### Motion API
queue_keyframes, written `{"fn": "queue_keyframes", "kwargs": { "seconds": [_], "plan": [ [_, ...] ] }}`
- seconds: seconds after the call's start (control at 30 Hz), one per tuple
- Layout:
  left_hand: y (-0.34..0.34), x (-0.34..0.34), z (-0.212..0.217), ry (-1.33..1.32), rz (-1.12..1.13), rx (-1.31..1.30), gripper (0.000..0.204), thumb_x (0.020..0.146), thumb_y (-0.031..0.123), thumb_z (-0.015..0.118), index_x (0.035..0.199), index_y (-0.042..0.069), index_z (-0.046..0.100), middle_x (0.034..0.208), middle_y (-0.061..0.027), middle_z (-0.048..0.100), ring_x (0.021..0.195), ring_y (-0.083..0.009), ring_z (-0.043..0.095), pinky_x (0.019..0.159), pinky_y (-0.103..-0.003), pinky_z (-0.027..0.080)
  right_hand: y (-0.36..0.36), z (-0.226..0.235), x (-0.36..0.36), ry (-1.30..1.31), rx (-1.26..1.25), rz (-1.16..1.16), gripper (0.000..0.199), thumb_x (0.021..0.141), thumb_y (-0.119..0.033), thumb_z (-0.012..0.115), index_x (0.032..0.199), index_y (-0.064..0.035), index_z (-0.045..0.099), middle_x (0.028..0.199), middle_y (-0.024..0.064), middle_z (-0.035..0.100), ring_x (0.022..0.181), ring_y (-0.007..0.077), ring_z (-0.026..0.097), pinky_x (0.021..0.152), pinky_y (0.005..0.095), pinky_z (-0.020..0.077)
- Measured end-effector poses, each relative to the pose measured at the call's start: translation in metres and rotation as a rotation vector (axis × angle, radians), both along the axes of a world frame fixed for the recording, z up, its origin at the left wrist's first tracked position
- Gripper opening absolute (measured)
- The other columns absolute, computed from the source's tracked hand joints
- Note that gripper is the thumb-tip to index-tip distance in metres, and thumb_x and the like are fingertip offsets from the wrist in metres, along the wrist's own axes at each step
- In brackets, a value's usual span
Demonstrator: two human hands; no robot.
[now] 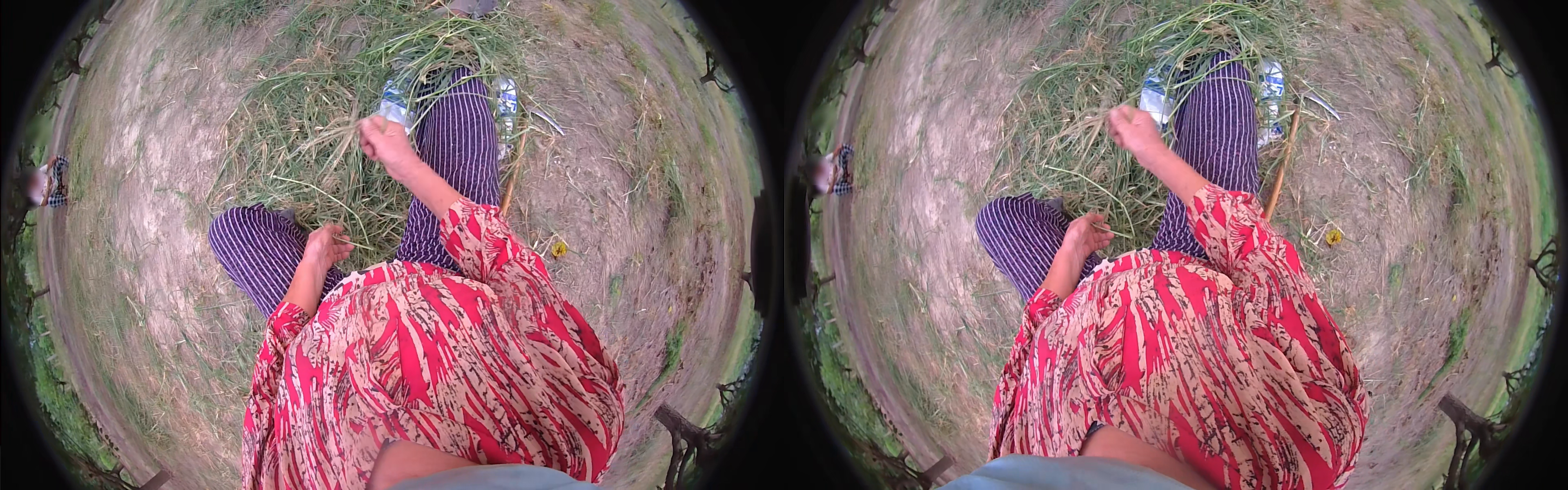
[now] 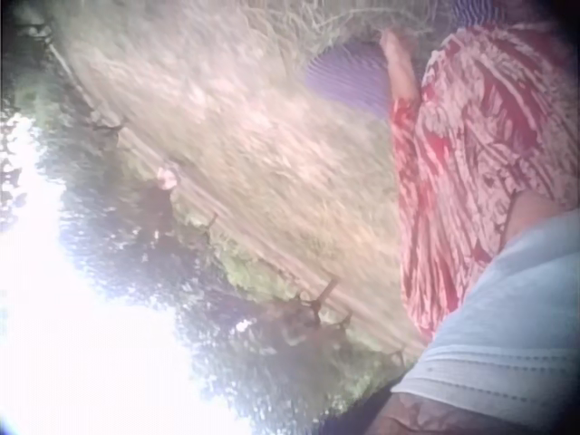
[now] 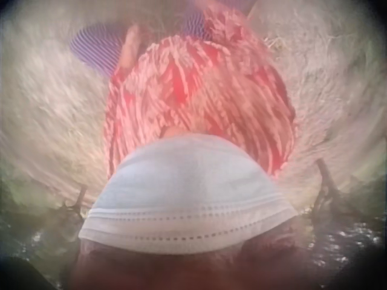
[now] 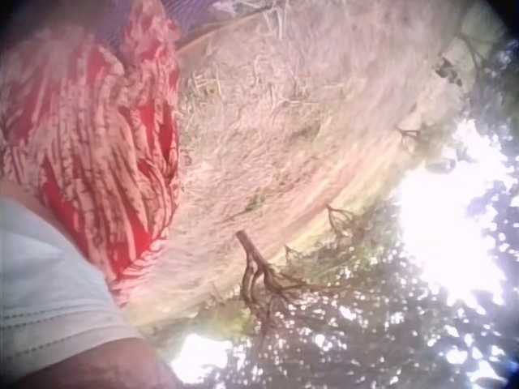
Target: The person sits on the ground and processes long green plant stems by hand. They repeatedly pick up stems, strip off outer layers or leaves, and place the processed pieces into a pile on the ground.
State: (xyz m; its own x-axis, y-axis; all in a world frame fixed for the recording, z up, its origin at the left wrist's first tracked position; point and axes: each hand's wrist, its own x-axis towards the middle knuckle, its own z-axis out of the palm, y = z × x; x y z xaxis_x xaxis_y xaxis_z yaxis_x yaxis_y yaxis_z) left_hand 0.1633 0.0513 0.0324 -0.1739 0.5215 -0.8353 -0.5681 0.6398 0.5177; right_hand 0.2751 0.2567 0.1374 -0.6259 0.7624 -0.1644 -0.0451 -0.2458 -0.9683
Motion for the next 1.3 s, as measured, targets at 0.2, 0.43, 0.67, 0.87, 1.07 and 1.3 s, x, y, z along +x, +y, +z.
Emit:
{"fn": "queue_keyframes", "kwargs": {
  "seconds": [0.2, 0.43, 0.67, 0.87, 1.07, 1.3],
  "plan": [
    [0.001, 0.003, 0.011, -0.094, -0.056, 0.065, 0.031, 0.089, 0.030, 0.048, 0.103, 0.003, 0.045, 0.085, -0.0120, 0.058, 0.062, -0.0231, 0.060, 0.054, -0.034, 0.049, -0.086, 0.030, -0.047, -0.230, 1.040, 0.982, 0.019, 0.077, -0.021, 0.055, 0.067, -0.0044, 0.055, 0.059, 0.0030, 0.051, 0.056, 0.0167, 0.051, 0.056, 0.0323, 0.0464],
    [0.020, 0.006, 0.041, -0.065, -0.028, 0.435, 0.040, 0.085, 0.026, 0.055, 0.115, 0.004, 0.040, 0.089, -0.0116, 0.057, 0.073, -0.0238, 0.059, 0.063, -0.035, 0.050, -0.167, -0.067, -0.078, -1.942, 1.809, 1.469, 0.019, 0.066, -0.019, 0.063, 0.078, -0.0052, 0.061, 0.063, 0.0040, 0.056, 0.057, 0.0158, 0.055, 0.060, 0.0302, 0.0459],
    [0.012, 0.020, 0.084, -0.009, -0.040, 0.936, 0.056, 0.081, 0.022, 0.062, 0.126, 0.005, 0.035, 0.094, -0.0113, 0.056, 0.084, -0.0245, 0.059, 0.073, -0.035, 0.050, -0.136, 0.047, -0.011, -0.213, 1.021, 1.254, 0.022, 0.070, -0.015, 0.052, 0.073, 0.0056, 0.057, 0.063, 0.0178, 0.057, 0.057, 0.0285, 0.055, 0.059, 0.0454, 0.0422],
    [0.008, 0.017, 0.107, -0.101, -0.277, 1.071, 0.062, 0.077, 0.014, 0.067, 0.131, 0.006, 0.037, 0.098, -0.0096, 0.055, 0.092, -0.0233, 0.057, 0.086, -0.036, 0.044, -0.142, 0.047, -0.006, -0.090, 0.923, 1.517, 0.028, 0.075, -0.018, 0.049, 0.075, 0.0076, 0.061, 0.068, 0.0198, 0.060, 0.064, 0.0297, 0.058, 0.060, 0.0420, 0.0444],
    [0.003, 0.013, 0.112, -0.065, -0.290, 1.027, 0.049, 0.081, 0.022, 0.063, 0.125, 0.009, 0.046, 0.101, -0.0115, 0.055, 0.094, -0.0230, 0.055, 0.085, -0.036, 0.044, -0.139, 0.034, 0.004, 0.032, 0.900, 1.348, 0.022, 0.073, -0.012, 0.048, 0.066, 0.0067, 0.055, 0.058, 0.0201, 0.053, 0.052, 0.0301, 0.051, 0.053, 0.0414, 0.0407],
    [-0.004, 0.021, 0.123, -0.196, -0.171, 1.175, 0.044, 0.084, 0.037, 0.056, 0.123, 0.018, 0.049, 0.095, -0.0122, 0.055, 0.090, -0.0273, 0.055, 0.083, -0.042, 0.045, -0.129, 0.019, 0.018, -0.100, 0.757, 1.228, 0.029, 0.082, -0.020, 0.047, 0.071, 0.0046, 0.059, 0.067, 0.0184, 0.059, 0.062, 0.0275, 0.055, 0.063, 0.0383, 0.0433]
  ]
}}
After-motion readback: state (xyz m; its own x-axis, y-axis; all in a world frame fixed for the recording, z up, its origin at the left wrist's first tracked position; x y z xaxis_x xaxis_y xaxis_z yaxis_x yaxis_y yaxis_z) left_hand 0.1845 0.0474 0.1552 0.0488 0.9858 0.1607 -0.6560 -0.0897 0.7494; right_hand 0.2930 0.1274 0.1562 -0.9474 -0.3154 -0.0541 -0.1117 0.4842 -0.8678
